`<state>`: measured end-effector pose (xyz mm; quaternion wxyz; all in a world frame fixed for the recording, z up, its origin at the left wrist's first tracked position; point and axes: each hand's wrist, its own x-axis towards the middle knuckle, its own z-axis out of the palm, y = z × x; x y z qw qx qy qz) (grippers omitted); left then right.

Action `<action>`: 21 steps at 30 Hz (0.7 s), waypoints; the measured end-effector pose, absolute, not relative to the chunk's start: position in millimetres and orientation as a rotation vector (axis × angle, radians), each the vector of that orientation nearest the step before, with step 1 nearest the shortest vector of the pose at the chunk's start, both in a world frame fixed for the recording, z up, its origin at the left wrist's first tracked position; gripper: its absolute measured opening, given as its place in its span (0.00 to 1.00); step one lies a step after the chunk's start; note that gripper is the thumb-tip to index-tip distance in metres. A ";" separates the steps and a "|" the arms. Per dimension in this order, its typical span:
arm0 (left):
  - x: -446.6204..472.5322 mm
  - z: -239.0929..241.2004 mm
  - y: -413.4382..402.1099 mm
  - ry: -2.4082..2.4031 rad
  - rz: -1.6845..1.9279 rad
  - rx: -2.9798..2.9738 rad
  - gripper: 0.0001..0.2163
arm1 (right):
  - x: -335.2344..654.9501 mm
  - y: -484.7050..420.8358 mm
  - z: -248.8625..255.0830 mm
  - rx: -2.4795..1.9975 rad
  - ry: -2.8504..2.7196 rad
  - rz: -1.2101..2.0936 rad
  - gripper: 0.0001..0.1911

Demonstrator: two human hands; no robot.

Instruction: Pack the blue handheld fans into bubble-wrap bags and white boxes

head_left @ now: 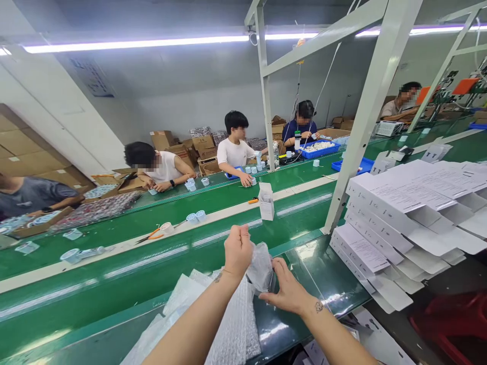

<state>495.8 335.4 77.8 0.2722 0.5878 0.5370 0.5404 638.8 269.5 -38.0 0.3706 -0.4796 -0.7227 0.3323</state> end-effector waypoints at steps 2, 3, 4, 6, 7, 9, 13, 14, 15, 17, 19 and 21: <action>493.4 77.9 324.5 1.388 1.384 1.679 0.10 | 635.9 268.1 -37.4 -1.232 -1.806 0.849 0.29; 487.7 79.5 318.9 1.303 1.296 1.803 0.10 | 634.8 267.7 -37.1 -1.225 -1.791 0.846 0.28; 479.9 82.3 313.8 1.190 1.159 1.986 0.14 | 634.0 267.6 -36.8 -1.217 -1.780 0.849 0.27; 462.3 90.6 306.1 0.960 0.771 2.425 0.24 | 633.3 267.8 -35.6 -1.201 -1.772 0.874 0.27; 454.8 95.0 303.8 0.890 0.564 2.621 0.24 | 633.3 268.2 -34.8 -1.198 -1.770 0.888 0.27; 447.1 101.2 301.7 0.905 0.290 2.878 0.15 | 633.6 269.9 -32.7 -1.203 -1.772 0.913 0.31; 457.9 94.7 301.9 0.941 0.265 3.072 0.07 | 634.3 274.4 -29.5 -1.224 -1.786 0.931 0.36; 462.3 90.0 302.5 0.931 0.255 3.076 0.07 | 634.3 274.8 -29.4 -1.221 -1.799 0.932 0.35; 465.7 85.1 303.3 0.910 0.205 3.066 0.06 | 634.2 274.7 -29.8 -1.217 -1.816 0.935 0.33; 468.4 75.5 305.0 0.845 0.038 3.030 0.05 | 633.4 273.0 -32.6 -1.205 -1.843 0.938 0.33; 465.7 66.0 304.6 0.781 -0.082 2.998 0.04 | 631.6 269.9 -39.2 -1.197 -1.840 0.921 0.35; 460.7 54.8 300.0 0.822 -0.053 2.968 0.10 | 628.1 266.8 -50.1 -1.174 -1.812 0.878 0.33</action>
